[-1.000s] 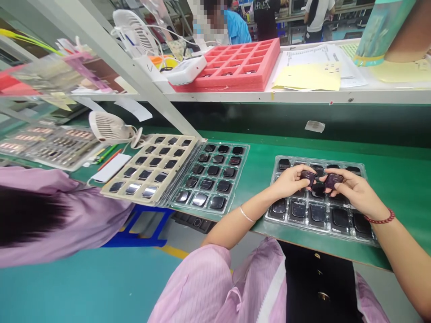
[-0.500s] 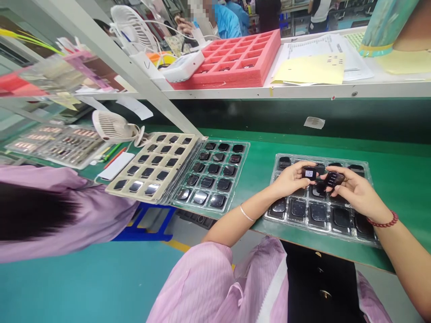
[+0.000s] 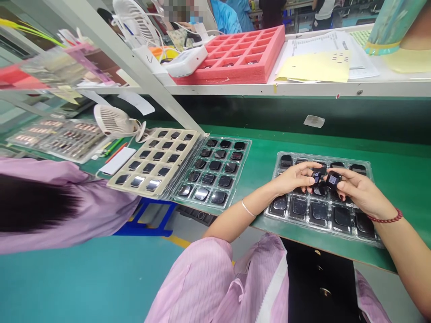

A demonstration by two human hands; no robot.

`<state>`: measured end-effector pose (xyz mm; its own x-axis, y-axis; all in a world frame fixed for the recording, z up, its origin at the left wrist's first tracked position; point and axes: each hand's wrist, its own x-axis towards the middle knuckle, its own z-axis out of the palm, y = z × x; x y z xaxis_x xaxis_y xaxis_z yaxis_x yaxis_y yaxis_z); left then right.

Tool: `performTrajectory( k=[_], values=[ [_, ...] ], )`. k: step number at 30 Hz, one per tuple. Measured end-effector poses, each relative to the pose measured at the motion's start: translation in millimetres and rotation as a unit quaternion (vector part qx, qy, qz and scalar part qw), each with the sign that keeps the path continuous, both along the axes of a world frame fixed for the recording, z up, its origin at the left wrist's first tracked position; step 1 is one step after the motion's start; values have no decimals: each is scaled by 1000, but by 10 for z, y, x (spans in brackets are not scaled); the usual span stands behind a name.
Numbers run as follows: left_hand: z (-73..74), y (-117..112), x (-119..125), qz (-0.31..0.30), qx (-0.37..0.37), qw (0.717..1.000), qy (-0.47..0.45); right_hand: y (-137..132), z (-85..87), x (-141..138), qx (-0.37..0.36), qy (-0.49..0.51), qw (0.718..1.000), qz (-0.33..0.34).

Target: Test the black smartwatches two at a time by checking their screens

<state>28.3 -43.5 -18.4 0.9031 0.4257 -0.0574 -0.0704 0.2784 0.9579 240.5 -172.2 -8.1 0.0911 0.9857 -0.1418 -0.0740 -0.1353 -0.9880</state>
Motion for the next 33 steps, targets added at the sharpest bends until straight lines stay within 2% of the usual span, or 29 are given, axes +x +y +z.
performTrajectory(
  k=[6,20,33],
  values=[
    [-27,4,12,-11,9,1000,4,3,-56,14,-5,-19,999,25],
    [-23,-9,1,-9,-2,1000,-3,4,-49,7,-1,-38,999,34],
    [-55,-2,16,-9,-7,1000,4,-16,-73,-28,24,-112,993,41]
  ],
)
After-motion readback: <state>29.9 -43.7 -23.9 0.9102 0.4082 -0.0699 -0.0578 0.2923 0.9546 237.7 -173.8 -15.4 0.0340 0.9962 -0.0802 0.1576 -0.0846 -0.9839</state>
